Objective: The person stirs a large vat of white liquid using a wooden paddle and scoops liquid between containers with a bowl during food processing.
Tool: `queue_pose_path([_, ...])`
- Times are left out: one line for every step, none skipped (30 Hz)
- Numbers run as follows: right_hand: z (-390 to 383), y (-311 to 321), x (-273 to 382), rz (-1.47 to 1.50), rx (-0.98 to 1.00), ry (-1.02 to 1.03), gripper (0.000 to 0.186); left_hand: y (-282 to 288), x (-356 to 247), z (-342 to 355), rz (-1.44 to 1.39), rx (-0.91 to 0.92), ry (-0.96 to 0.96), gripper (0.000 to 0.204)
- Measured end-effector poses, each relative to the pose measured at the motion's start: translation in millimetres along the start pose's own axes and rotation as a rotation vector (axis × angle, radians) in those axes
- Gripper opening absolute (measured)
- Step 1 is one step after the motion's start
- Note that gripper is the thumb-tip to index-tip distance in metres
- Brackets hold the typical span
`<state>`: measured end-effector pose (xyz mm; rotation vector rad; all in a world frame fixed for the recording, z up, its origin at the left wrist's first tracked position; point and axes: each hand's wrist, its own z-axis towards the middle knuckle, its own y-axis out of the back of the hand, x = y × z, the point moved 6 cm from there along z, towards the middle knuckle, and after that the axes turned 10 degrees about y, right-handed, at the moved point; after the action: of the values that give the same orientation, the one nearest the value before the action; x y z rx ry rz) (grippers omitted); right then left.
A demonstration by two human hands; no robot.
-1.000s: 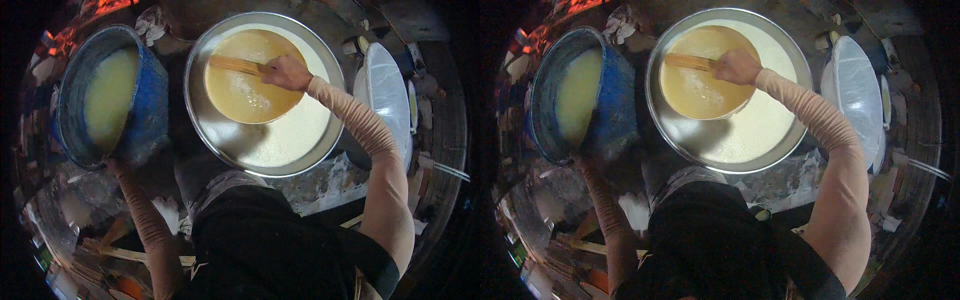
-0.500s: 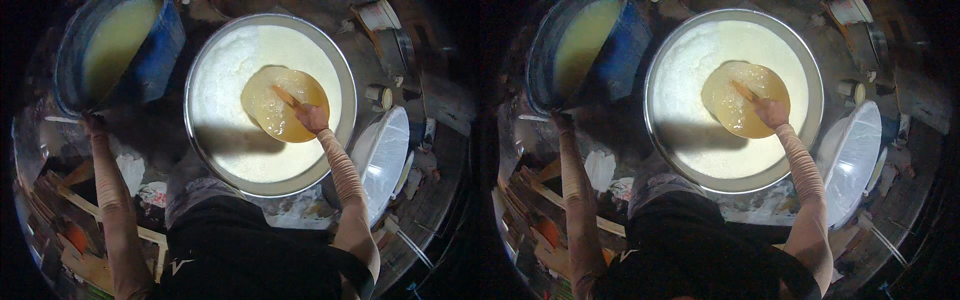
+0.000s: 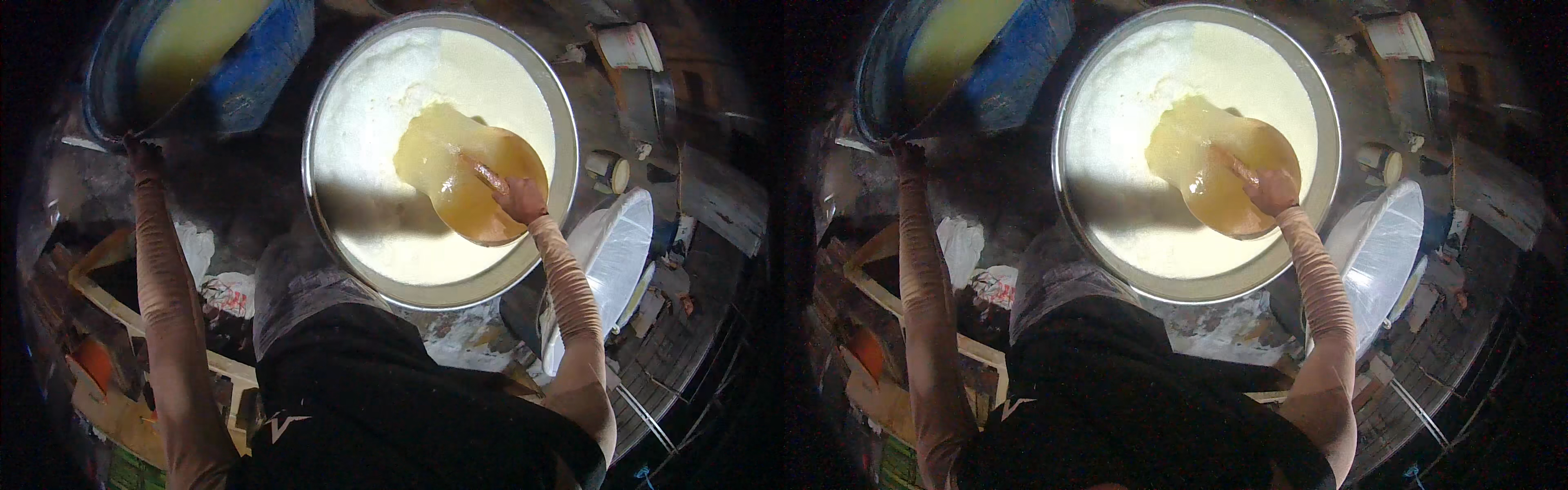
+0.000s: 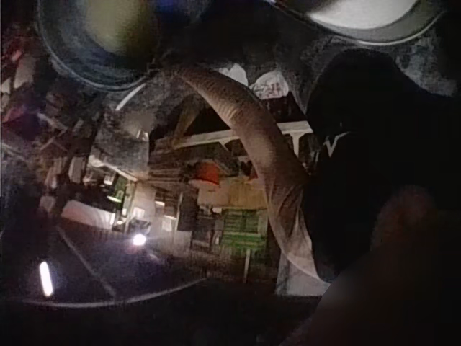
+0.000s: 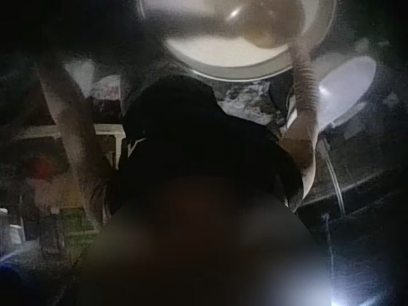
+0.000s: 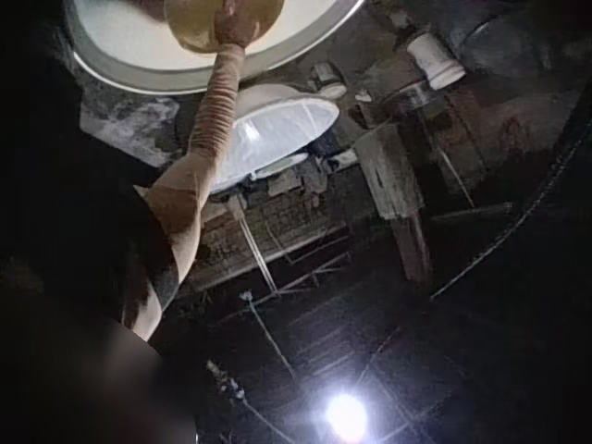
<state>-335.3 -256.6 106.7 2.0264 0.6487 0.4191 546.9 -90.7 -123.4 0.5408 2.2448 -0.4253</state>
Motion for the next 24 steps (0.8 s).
queue_pose_path([-1.6,-3.3,1.8,-0.003,-0.004,0.002,0.035,7.0,-2.7,2.8,-0.018,-0.046,-0.004,0.032])
queue_pose_path([-4.4,-4.4,3.5,-0.08,-0.024,0.048,0.038,19.8,-2.4,10.1,-0.038,-0.094,-0.007,0.031])
queue_pose_path([-8.0,-4.3,4.4,-0.158,-0.041,0.092,0.041,27.3,-12.5,14.8,0.177,-0.121,-0.211,0.031])
queue_pose_path([-8.1,-2.4,6.3,-0.157,-0.048,0.101,0.041,44.0,-25.7,19.9,0.398,-0.158,-0.423,0.032])
queue_pose_path([-6.6,-4.0,10.7,-0.104,-0.015,0.134,0.037,57.6,-43.7,19.3,0.625,-0.198,-0.641,0.033])
queue_pose_path([-7.9,-6.1,15.5,-0.053,0.022,0.16,0.033,63.0,-54.7,17.9,0.853,-0.231,-0.853,0.033])
queue_pose_path([-11.4,-0.4,21.3,-0.058,0.024,0.147,0.033,53.9,-48.3,17.5,0.963,-0.229,-0.947,0.034])
queue_pose_path([-12.3,6.1,29.2,-0.104,0.068,0.101,0.037,46.8,-46.0,13.5,1.068,-0.238,-1.051,0.035])
queue_pose_path([-20.5,10.8,33.9,-0.161,0.13,0.022,0.041,27.8,-22.2,24.4,0.704,-0.101,-0.739,0.038])
queue_pose_path([-29.2,14.4,36.9,-0.168,0.146,-0.006,0.041,11.0,-0.3,24.3,0.356,0.016,-0.419,0.042])
queue_pose_path([-30.7,14.4,38.9,-0.149,0.197,-0.037,0.041,5.6,-3.4,10.1,0.354,0.019,-0.415,0.042])
queue_pose_path([-29.9,14.5,41.7,-0.129,0.244,-0.06,0.04,4.3,-6.9,-0.8,0.24,0.082,-0.32,0.039])
queue_pose_path([-29.0,19.3,47.7,-0.128,0.242,-0.055,0.04,4.1,-11.4,-12.0,0.127,0.142,-0.226,0.037])
queue_pose_path([-29.3,21.6,50.9,-0.124,0.279,-0.078,0.04,-0.4,-14.4,-21.5,0.014,0.206,-0.132,0.036])
queue_pose_path([-28.8,21.7,54.0,-0.121,0.317,-0.098,0.039,-4.6,-16.2,-32.2,-0.1,0.267,-0.036,0.034])
queue_pose_path([-36.1,22.1,54.8,-0.12,0.317,-0.121,0.039,-29.2,-16.3,-45.4,-0.156,0.322,0.02,0.033])
queue_pose_path([-42.5,20.9,57.0,-0.148,0.338,-0.095,0.037,-50.8,-16.7,-61.1,-0.212,0.368,0.079,0.033])
queue_pose_path([-50.4,20.3,59.4,-0.174,0.36,-0.077,0.035,-72.3,-24.8,-85.2,-0.254,0.221,-0.062,0.033])
queue_pose_path([-52.1,23.1,63.1,-0.173,0.356,-0.087,0.035,-80.2,-35.9,-102.8,-0.28,0.147,-0.135,0.033])
queue_pose_path([-53.7,24.6,66.3,-0.165,0.387,-0.125,0.037,-85.9,-46.3,-121.1,-0.301,0.067,-0.209,0.034])
queue_pose_path([-54.5,27.1,69.7,-0.16,0.419,-0.158,0.039,-79.6,-48.0,-129.2,-0.257,-0.105,-0.15,0.038])
queue_pose_path([-55.9,31.3,75.1,-0.166,0.42,-0.166,0.039,-80.2,-49.8,-136.0,-0.238,-0.187,-0.118,0.04])
queue_pose_path([-56.9,31.2,79.5,-0.235,0.487,-0.193,0.04,-79.3,-50.9,-143.7,-0.218,-0.27,-0.083,0.043])
queue_pose_path([-58.4,32.2,83.3,-0.304,0.555,-0.223,0.042,-82.8,-54.5,-149.4,-0.25,-0.28,-0.101,0.045])
